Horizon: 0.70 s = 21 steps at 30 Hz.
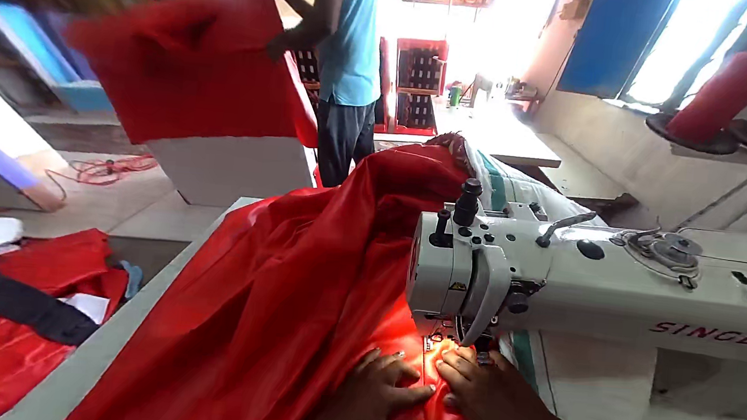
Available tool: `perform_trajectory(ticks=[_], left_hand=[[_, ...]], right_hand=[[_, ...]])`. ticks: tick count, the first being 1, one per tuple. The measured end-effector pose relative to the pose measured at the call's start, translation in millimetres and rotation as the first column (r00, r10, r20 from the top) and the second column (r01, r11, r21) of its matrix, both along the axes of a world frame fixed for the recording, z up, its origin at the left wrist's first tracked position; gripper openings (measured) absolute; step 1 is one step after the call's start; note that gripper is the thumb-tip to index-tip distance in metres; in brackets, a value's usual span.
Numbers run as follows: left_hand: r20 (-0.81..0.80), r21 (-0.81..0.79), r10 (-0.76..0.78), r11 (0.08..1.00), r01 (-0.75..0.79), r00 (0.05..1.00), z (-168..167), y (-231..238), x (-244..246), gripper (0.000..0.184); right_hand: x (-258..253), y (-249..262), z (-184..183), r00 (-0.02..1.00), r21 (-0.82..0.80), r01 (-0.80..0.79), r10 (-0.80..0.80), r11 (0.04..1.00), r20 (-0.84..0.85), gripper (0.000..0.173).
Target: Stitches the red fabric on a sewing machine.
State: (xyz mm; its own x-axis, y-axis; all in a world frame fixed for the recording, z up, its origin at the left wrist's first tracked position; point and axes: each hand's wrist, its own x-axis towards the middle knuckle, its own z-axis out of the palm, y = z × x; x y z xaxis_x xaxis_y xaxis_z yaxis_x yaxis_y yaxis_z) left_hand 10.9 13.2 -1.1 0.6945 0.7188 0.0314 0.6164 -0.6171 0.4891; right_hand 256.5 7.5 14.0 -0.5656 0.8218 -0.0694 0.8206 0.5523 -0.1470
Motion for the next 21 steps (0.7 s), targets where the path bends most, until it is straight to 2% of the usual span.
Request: perform_trajectory(ticks=[2,8,11,12,14,16,18,21], left_hand=[[0.009,0.001,0.013,1.0,-0.013,1.0,0,12,2,0.055],[0.07,-0.005,0.026,1.0,-0.026,0.997,-1,34,4,0.055],[0.1,-0.023,0.011,1.0,-0.009,0.995,0,37,3,0.05],[0.129,-0.005,-0.01,1.0,0.011,0.992,-1,38,1,0.05],[0.213,0.1,-0.108,0.991,0.088,0.971,-8,40,-3,0.052],[0.222,0.19,-0.218,0.966,0.177,0.951,-14,43,-7,0.061],[0.191,0.223,-0.271,0.948,0.228,0.943,-18,45,-9,0.074],[0.156,0.176,-0.28,0.952,0.252,0.947,-19,46,-11,0.076]], right_hand=[[2,10,-8,1.0,0.077,0.017,-0.015,0.997,-0.026,0.046],[4,26,-3,0.996,0.001,0.083,-0.083,0.997,-0.009,0.051],[8,23,-12,0.997,0.124,0.019,-0.009,0.992,-0.082,0.042],[9,20,-16,0.993,0.165,-0.023,0.042,0.986,-0.111,0.04],[6,11,-18,0.984,0.227,-0.109,0.138,0.968,-0.116,0.053],[1,5,-21,0.986,0.28,-0.122,0.149,0.952,-0.077,0.056],[-3,1,-24,0.991,0.35,-0.085,0.116,0.933,-0.07,0.049],[-3,-2,-22,0.992,0.363,-0.032,0.075,0.931,-0.103,0.038]])
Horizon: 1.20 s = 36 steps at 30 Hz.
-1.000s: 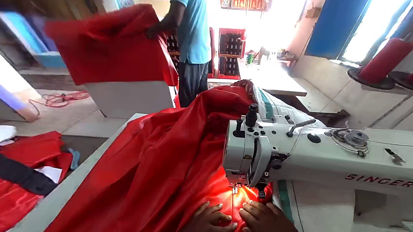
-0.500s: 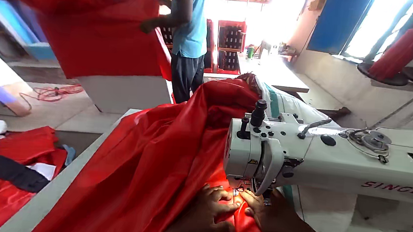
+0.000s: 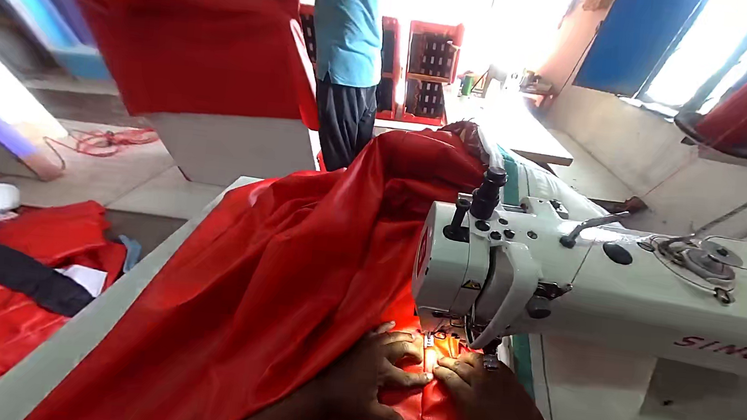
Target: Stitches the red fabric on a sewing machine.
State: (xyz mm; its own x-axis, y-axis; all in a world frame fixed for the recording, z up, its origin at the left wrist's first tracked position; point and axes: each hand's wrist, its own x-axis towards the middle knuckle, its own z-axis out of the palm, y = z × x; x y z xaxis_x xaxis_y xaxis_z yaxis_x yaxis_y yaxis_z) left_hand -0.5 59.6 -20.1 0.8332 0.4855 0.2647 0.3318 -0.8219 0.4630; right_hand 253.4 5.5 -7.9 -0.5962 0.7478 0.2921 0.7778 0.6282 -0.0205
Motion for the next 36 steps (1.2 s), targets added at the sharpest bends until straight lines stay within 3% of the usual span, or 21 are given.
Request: perform_trajectory(ticks=[3,9,13,16,19,20,21,22,23,25,28,31,33,36], left_hand=[[-0.003,-0.031,0.006,1.0,-0.007,1.0,1,1,0,0.071],[0.061,-0.105,0.008,0.994,-0.002,0.998,3,17,4,0.06],[-0.023,-0.319,0.019,0.947,-0.026,1.0,23,27,6,0.052],[0.01,-0.391,0.064,0.919,-0.055,0.998,24,29,4,0.038],[0.156,-0.33,0.027,0.944,0.026,0.987,13,39,3,0.032],[0.096,-0.366,0.071,0.93,-0.031,0.993,26,34,6,0.03],[-0.071,-0.424,0.148,0.891,-0.164,0.986,57,24,14,0.029],[-0.318,-0.481,0.235,0.795,-0.37,0.918,101,9,32,0.029],[-0.442,-0.486,0.263,0.733,-0.476,0.857,123,2,42,0.03],[-0.296,-0.421,0.184,0.855,-0.301,0.937,100,11,27,0.034],[-0.405,-0.432,0.129,0.845,-0.314,0.905,106,10,28,0.033],[-0.336,-0.348,0.09,0.913,-0.212,0.938,82,20,21,0.02],[-0.414,-0.279,0.134,0.923,-0.266,0.9,77,16,27,0.019],[-0.614,-0.186,0.267,0.866,-0.464,0.743,92,-19,57,0.021]], right_hand=[[2,1,6,1.0,-0.076,0.021,-0.021,0.997,0.006,0.035],[3,12,-6,0.998,0.015,0.06,-0.059,0.998,-0.031,0.034],[4,22,-5,0.99,-0.136,0.117,-0.127,0.984,-0.066,0.034],[6,24,-10,0.987,-0.147,0.123,-0.137,0.982,-0.087,0.034],[7,24,-12,0.983,-0.121,0.115,-0.13,0.986,-0.127,0.032],[7,25,-12,0.981,-0.14,0.115,-0.134,0.983,-0.137,0.032],[8,26,-12,0.979,-0.139,0.112,-0.133,0.984,-0.152,0.032],[8,27,-11,0.977,-0.144,0.115,-0.138,0.983,-0.164,0.032],[9,26,-8,0.973,-0.149,0.107,-0.134,0.983,-0.188,0.032],[13,22,-3,0.96,-0.088,0.031,-0.054,0.996,-0.275,0.03],[31,3,18,0.923,-0.143,-0.179,0.116,0.973,-0.366,0.038],[72,-18,21,0.807,-0.135,-0.421,0.303,0.897,-0.507,0.06],[96,-35,20,0.771,-0.191,-0.495,0.327,0.848,-0.546,0.073],[109,-61,23,0.841,-0.259,-0.448,0.305,0.856,-0.447,0.074]])
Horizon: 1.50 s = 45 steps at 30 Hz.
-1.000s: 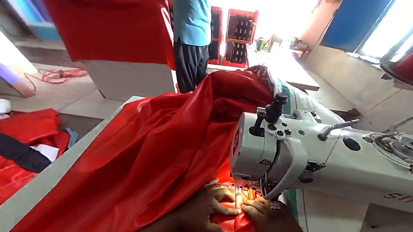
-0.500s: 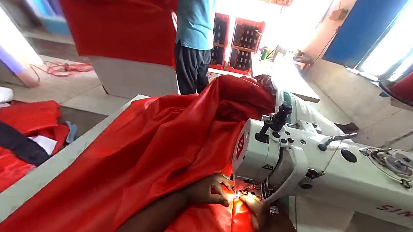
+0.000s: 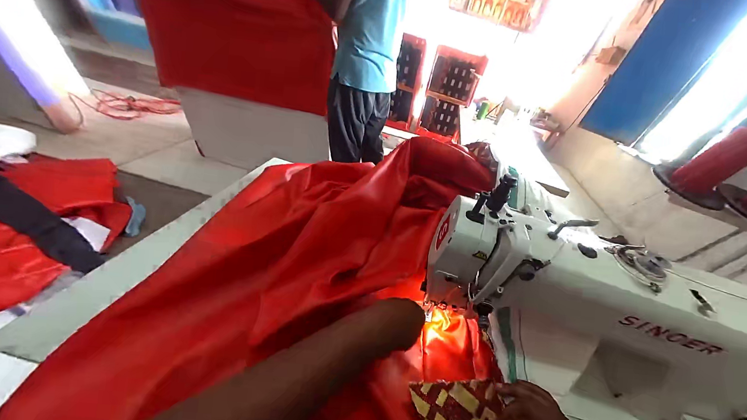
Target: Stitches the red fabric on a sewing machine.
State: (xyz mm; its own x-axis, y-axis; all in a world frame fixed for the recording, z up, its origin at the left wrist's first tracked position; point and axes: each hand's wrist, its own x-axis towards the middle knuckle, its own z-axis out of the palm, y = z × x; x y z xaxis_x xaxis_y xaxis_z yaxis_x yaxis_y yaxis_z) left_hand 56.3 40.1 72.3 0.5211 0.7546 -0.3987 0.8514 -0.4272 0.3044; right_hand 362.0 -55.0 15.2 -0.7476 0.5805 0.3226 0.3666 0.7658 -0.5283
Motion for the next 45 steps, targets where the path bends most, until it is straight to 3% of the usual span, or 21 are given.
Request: perform_trajectory(ticks=[3,6,9,13,15,19,21,22,24,27,28,30,32,34,36,39,42,45], left_hand=[[-0.046,-0.039,0.128,0.991,-0.13,0.991,1,-41,26,0.03],[0.139,-0.022,0.285,0.958,-0.284,0.949,-29,-75,34,0.057],[0.306,0.062,0.287,0.945,-0.32,0.908,-57,-87,14,0.051],[0.504,-0.024,0.247,0.962,-0.272,0.828,-63,-80,-8,0.052],[0.506,-0.039,0.211,0.974,-0.223,0.836,-61,-75,-11,0.051],[0.274,0.048,0.101,0.992,-0.119,0.957,-51,-84,-18,0.05],[0.234,0.047,0.099,0.992,-0.113,0.967,-42,-92,-21,0.058],[0.288,0.057,0.111,0.99,-0.133,0.951,-41,-97,-23,0.058],[0.456,0.114,0.107,0.978,-0.177,0.884,-42,-103,-27,0.051],[0.527,0.211,-0.024,0.972,-0.103,0.85,-51,-98,-32,0.036],[0.523,0.209,-0.056,0.976,-0.064,0.851,-57,-92,-36,0.031],[0.445,0.126,-0.083,0.992,0.029,0.891,-63,-80,-43,0.039],[0.359,0.112,-0.11,0.991,0.075,0.927,-62,-79,-44,0.044],[0.296,0.152,-0.146,0.983,0.104,0.944,-62,-82,-41,0.047],[0.274,0.193,-0.171,0.974,0.12,0.947,-66,-85,-38,0.049],[0.316,0.227,-0.157,0.97,0.087,0.935,-67,-88,-35,0.047],[0.365,0.301,-0.154,0.953,0.04,0.918,-72,-93,-34,0.052],[0.309,0.316,-0.126,0.948,0.023,0.943,-77,-95,-33,0.053]], right_hand=[[-12,-15,8,0.988,0.233,0.018,-0.053,0.972,0.144,0.057],[-22,-19,8,0.985,0.503,-0.04,-0.05,0.864,0.164,0.055],[-32,-21,28,0.999,0.609,0.028,-0.046,0.793,0.014,0.059],[-73,-28,89,0.969,0.696,0.23,-0.093,0.68,-0.229,0.051],[-102,-17,106,0.949,0.708,0.286,-0.086,0.645,-0.305,0.051],[-151,14,114,0.95,0.722,0.313,-0.185,0.617,-0.253,0.054],[-163,27,116,0.953,0.698,0.296,-0.249,0.652,-0.172,0.054],[-167,31,118,0.949,0.669,0.299,-0.284,0.68,-0.136,0.054],[-168,32,123,0.947,0.608,0.282,-0.318,0.742,-0.051,0.053],[-152,11,127,0.955,0.484,0.169,-0.263,0.858,0.133,0.045],[-142,0,125,0.95,0.409,0.124,-0.227,0.904,0.214,0.046],[-118,-23,114,0.892,0.186,0.05,-0.128,0.981,0.434,0.049],[-100,-40,90,0.795,-0.049,0.107,-0.056,0.993,0.604,0.051],[-87,-47,60,0.729,-0.184,0.227,-0.042,0.956,0.683,0.052],[-80,-44,43,0.713,-0.27,0.275,-0.007,0.923,0.701,0.051],[-94,-25,64,0.787,-0.345,0.229,0.036,0.91,0.616,0.046],[-126,3,72,0.909,-0.206,0.227,-0.131,0.952,0.395,0.041],[-150,33,38,0.883,-0.125,0.332,-0.261,0.935,0.39,0.042]])
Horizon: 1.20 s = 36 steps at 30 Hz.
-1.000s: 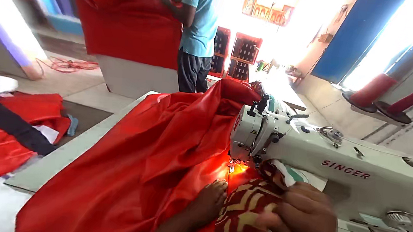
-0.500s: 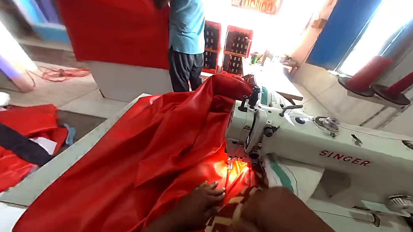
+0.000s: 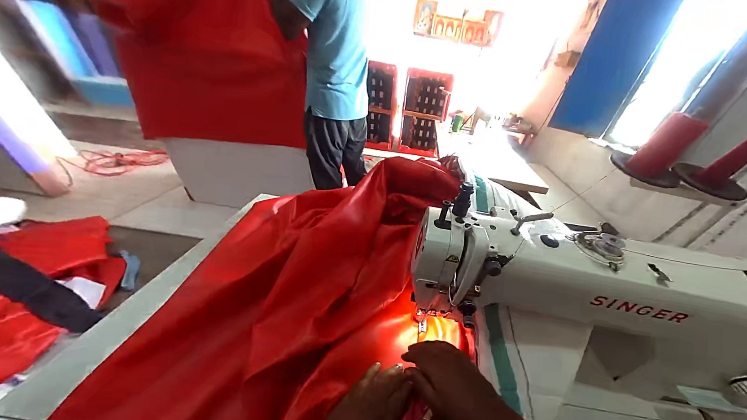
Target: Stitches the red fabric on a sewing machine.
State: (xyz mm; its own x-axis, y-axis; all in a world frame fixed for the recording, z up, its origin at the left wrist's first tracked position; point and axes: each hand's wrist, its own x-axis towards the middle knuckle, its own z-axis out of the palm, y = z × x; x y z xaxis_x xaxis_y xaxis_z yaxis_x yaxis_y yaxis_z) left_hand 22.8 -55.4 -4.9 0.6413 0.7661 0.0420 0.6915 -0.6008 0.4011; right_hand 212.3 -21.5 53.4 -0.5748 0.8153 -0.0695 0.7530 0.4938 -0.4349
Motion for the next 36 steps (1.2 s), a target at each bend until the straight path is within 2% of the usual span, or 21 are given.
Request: perform_trajectory(ticks=[3,5,8,13,15,22,25,29,32,34,36], left_hand=[[-0.057,-0.047,0.045,0.998,-0.048,0.997,0,1,1,0.061],[-0.086,-0.058,0.035,0.998,-0.04,0.996,-2,3,0,0.065],[-0.073,-0.08,0.018,0.996,-0.024,0.997,0,2,-2,0.064],[0.001,-0.098,0.043,0.994,-0.042,0.999,2,6,-4,0.059],[-0.01,-0.11,0.052,0.993,-0.053,0.999,3,10,-4,0.059],[-0.086,-0.15,0.093,0.983,-0.105,0.992,8,50,1,0.065],[-0.108,-0.156,0.094,0.982,-0.11,0.99,8,70,2,0.066],[-0.073,-0.126,0.076,0.988,-0.085,0.994,7,84,1,0.064],[0.018,-0.029,0.002,1.0,-0.001,1.0,1,82,-3,0.054],[0.154,0.047,-0.123,0.992,0.118,0.98,-7,80,-10,0.039],[0.203,0.055,-0.229,0.973,0.223,0.952,-10,81,-18,0.035]], right_hand=[[2,3,-41,0.989,0.081,0.087,-0.096,0.993,0.115,0.052],[12,-6,-49,0.983,0.171,0.096,-0.12,0.981,0.137,0.053],[22,-18,-51,0.98,0.223,0.112,-0.146,0.968,0.139,0.049],[23,-18,-44,0.974,0.168,0.119,-0.149,0.979,0.173,0.048],[24,-13,-49,0.977,0.217,0.117,-0.151,0.969,0.148,0.047],[26,26,-49,0.969,0.123,0.173,-0.191,0.977,0.155,0.05],[30,43,-62,0.974,0.25,0.182,-0.21,0.951,0.086,0.048],[29,55,-53,0.964,0.111,0.209,-0.224,0.972,0.144,0.052],[32,54,-60,0.974,0.176,0.187,-0.206,0.966,0.096,0.051],[35,47,-64,0.991,0.27,0.12,-0.132,0.955,0.025,0.045],[35,35,-66,1.0,0.366,0.029,-0.029,0.93,-0.007,0.039]])
